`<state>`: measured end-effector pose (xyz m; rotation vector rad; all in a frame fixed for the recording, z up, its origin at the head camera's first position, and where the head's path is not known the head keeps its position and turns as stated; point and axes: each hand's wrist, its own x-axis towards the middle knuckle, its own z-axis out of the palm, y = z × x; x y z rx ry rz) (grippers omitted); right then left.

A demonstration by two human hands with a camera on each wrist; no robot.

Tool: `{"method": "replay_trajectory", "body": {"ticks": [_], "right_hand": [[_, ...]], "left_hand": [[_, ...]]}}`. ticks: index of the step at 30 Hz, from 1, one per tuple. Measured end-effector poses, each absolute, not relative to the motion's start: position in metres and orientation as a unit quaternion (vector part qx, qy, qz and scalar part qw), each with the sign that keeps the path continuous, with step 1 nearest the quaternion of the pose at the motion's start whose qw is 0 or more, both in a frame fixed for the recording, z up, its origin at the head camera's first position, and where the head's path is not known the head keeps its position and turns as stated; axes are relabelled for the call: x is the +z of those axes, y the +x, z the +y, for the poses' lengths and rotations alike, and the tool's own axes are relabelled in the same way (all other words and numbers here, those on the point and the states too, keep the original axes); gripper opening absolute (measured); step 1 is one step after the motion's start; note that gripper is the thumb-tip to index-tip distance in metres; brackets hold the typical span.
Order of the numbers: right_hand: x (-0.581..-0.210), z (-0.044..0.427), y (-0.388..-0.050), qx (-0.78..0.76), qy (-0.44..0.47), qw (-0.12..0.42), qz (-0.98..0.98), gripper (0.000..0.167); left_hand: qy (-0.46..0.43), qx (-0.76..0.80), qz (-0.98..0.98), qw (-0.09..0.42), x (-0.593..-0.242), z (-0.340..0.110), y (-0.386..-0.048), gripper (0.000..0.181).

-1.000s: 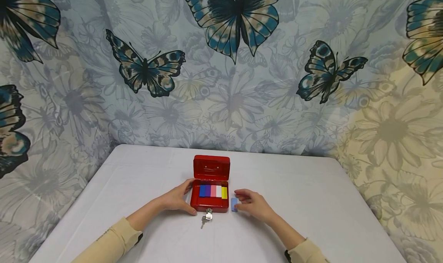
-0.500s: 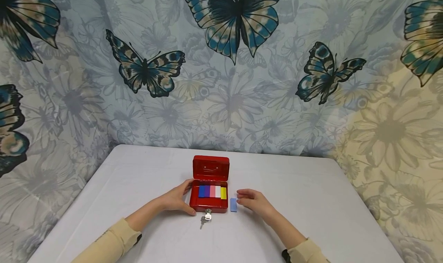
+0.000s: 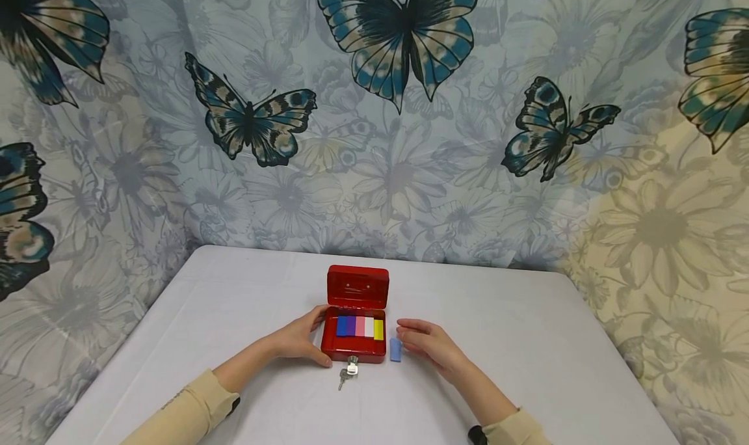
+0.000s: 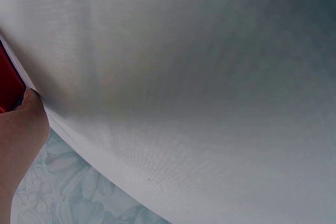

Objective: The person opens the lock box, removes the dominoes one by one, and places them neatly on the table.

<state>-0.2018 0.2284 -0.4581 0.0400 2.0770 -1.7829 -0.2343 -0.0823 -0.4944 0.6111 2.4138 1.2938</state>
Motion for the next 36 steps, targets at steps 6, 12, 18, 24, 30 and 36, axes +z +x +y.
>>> {"method": "replay_trajectory", "body": {"ticks": [6, 12, 18, 24, 30, 36], "right_hand": [[-0.455, 0.221, -0.201, -0.655, 0.029, 0.185, 0.732, 0.056], [-0.452, 0.209, -0.201, -0.655, 0.043, 0.15, 0.739, 0.051], [-0.449, 0.197, -0.202, -0.661, 0.036, 0.137, 0.737, 0.044], [-0.448, 0.186, -0.208, -0.658, 0.01, 0.142, 0.74, 0.043], [-0.45, 0.177, -0.213, -0.659, -0.015, 0.148, 0.737, 0.043], [-0.452, 0.169, -0.217, -0.652, -0.031, 0.147, 0.743, 0.042]], "left_hand": [[0.214, 0.456, 0.847, 0.17, -0.494, -0.082, -0.235, 0.107], [0.209, 0.453, 0.849, 0.173, -0.493, -0.082, -0.234, 0.107], [0.211, 0.457, 0.847, 0.172, -0.493, -0.083, -0.235, 0.107], [0.217, 0.464, 0.842, 0.17, -0.494, -0.084, -0.235, 0.106], [0.213, 0.462, 0.844, 0.172, -0.493, -0.084, -0.235, 0.107], [0.21, 0.459, 0.846, 0.173, -0.493, -0.083, -0.234, 0.106]]}}
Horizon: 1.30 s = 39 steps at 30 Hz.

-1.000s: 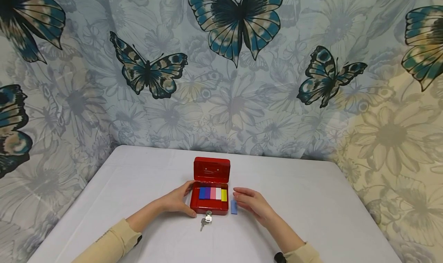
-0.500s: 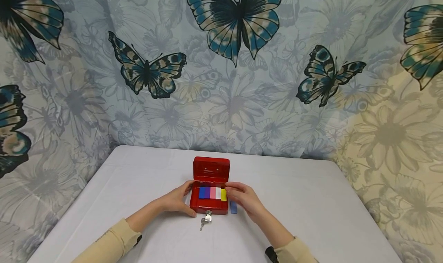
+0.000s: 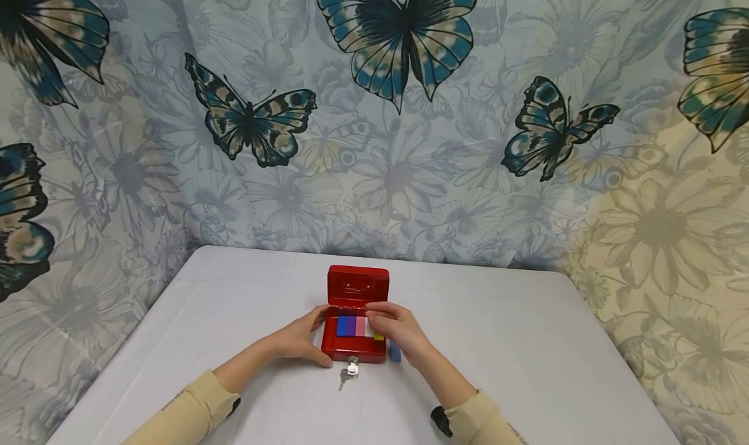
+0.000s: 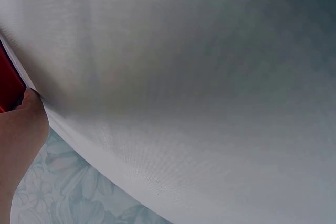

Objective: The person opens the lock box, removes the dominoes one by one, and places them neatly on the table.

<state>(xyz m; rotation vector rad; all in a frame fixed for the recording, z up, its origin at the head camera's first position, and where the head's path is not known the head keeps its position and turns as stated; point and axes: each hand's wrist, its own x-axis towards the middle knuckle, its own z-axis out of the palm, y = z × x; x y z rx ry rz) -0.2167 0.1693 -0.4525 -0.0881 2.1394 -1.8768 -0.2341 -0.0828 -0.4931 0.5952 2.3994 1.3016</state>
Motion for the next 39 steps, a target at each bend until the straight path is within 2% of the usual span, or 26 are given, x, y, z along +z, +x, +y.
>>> {"method": "replay_trajectory", "body": {"ticks": [25, 39], "right_hand": [[-0.463, 0.145, -0.225, -0.569, -0.129, 0.156, 0.797, 0.036], [-0.466, 0.134, -0.226, -0.557, -0.132, 0.151, 0.806, 0.033]], "left_hand": [[0.226, 0.469, 0.836, 0.173, -0.493, -0.085, -0.234, 0.104], [0.23, 0.464, 0.838, 0.172, -0.495, -0.086, -0.235, 0.103]]}}
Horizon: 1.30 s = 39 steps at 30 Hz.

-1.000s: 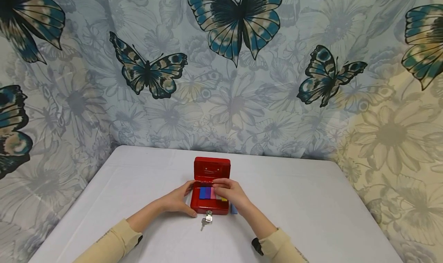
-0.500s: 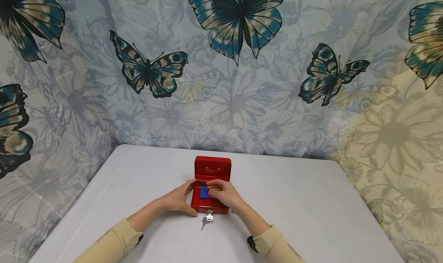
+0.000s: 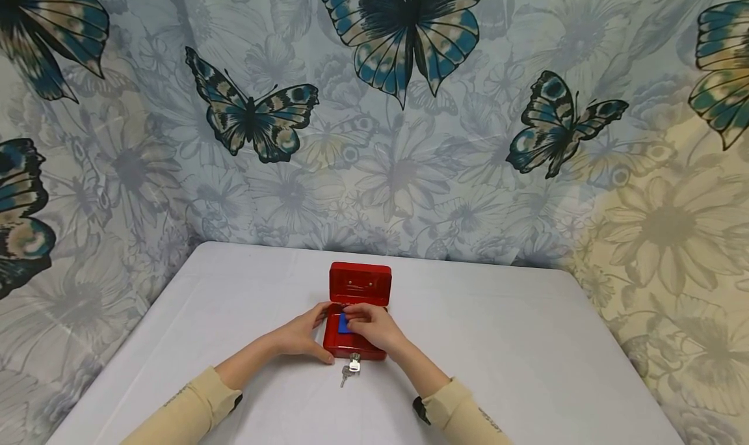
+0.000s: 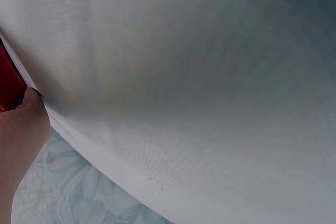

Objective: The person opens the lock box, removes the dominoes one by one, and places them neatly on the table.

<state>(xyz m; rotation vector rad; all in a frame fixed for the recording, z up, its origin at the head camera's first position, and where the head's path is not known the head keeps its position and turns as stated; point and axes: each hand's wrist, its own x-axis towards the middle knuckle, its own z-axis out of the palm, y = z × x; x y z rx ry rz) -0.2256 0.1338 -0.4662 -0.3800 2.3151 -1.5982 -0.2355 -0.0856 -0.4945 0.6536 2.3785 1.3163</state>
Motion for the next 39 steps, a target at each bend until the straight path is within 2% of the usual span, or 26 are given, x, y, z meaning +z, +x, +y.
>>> {"method": "replay_trajectory", "body": {"ticks": [11, 19, 29, 39], "right_hand": [[-0.468, 0.127, -0.226, -0.546, -0.138, 0.15, 0.813, 0.033], [-0.434, 0.121, -0.207, -0.542, -0.15, 0.158, 0.812, 0.033], [-0.465, 0.125, -0.225, -0.535, -0.153, 0.178, 0.812, 0.035], [-0.465, 0.125, -0.223, -0.527, -0.168, 0.191, 0.811, 0.035]], "left_hand": [[0.22, 0.45, 0.849, 0.17, -0.493, -0.085, -0.234, 0.104], [0.224, 0.451, 0.848, 0.168, -0.496, -0.085, -0.236, 0.103], [0.218, 0.442, 0.853, 0.171, -0.493, -0.085, -0.235, 0.103], [0.223, 0.454, 0.846, 0.17, -0.494, -0.085, -0.236, 0.105]]}}
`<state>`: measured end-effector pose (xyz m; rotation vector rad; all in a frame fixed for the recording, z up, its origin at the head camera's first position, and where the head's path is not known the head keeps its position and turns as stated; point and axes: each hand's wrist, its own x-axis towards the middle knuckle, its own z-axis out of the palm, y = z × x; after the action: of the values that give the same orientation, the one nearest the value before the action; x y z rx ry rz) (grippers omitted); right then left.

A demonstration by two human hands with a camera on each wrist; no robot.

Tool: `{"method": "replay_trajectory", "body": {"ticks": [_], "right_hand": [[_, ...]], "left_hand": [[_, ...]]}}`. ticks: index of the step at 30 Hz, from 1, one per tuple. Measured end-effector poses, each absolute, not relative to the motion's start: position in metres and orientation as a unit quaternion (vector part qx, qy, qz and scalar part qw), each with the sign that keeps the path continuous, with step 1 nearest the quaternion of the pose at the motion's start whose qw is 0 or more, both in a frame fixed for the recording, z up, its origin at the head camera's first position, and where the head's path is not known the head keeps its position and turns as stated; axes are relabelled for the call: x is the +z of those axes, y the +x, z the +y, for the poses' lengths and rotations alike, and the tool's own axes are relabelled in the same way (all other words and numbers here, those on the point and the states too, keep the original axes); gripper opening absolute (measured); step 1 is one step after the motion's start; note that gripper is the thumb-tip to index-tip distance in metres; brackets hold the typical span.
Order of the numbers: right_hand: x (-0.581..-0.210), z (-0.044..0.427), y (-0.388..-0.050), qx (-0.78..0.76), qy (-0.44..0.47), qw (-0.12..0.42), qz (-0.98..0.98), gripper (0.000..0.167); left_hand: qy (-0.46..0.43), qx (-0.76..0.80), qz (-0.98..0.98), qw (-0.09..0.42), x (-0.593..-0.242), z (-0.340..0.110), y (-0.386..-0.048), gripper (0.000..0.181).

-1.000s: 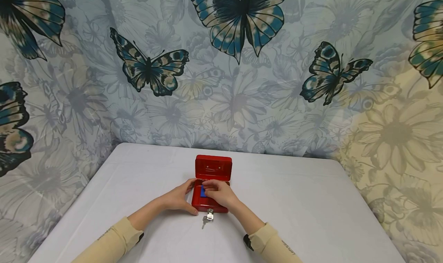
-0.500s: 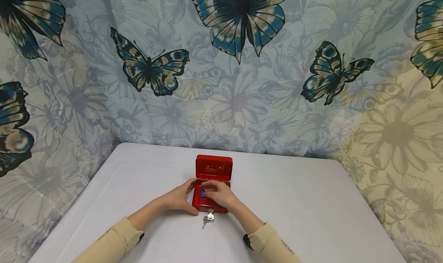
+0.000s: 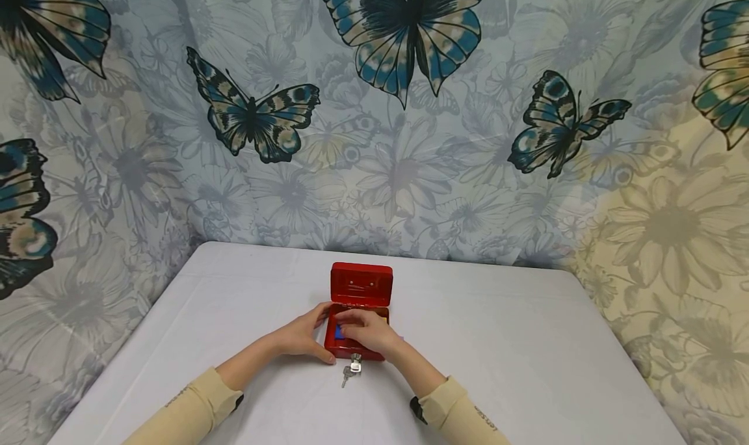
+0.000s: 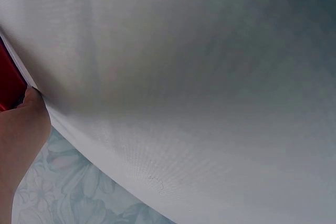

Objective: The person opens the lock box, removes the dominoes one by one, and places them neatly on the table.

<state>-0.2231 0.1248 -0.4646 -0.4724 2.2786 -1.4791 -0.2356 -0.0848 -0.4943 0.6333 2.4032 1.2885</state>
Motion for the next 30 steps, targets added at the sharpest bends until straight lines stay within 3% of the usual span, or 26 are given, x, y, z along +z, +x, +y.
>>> {"method": "replay_trajectory", "body": {"ticks": [17, 30], "right_hand": [[-0.4639, 0.1239, -0.2229, -0.528, -0.175, 0.243, 0.795, 0.039], [-0.4669, 0.1269, -0.227, -0.498, -0.181, 0.162, 0.832, 0.03]], "left_hand": [[0.229, 0.461, 0.84, 0.171, -0.4952, -0.0863, -0.2355, 0.106], [0.226, 0.453, 0.846, 0.168, -0.496, -0.0854, -0.236, 0.105]]}}
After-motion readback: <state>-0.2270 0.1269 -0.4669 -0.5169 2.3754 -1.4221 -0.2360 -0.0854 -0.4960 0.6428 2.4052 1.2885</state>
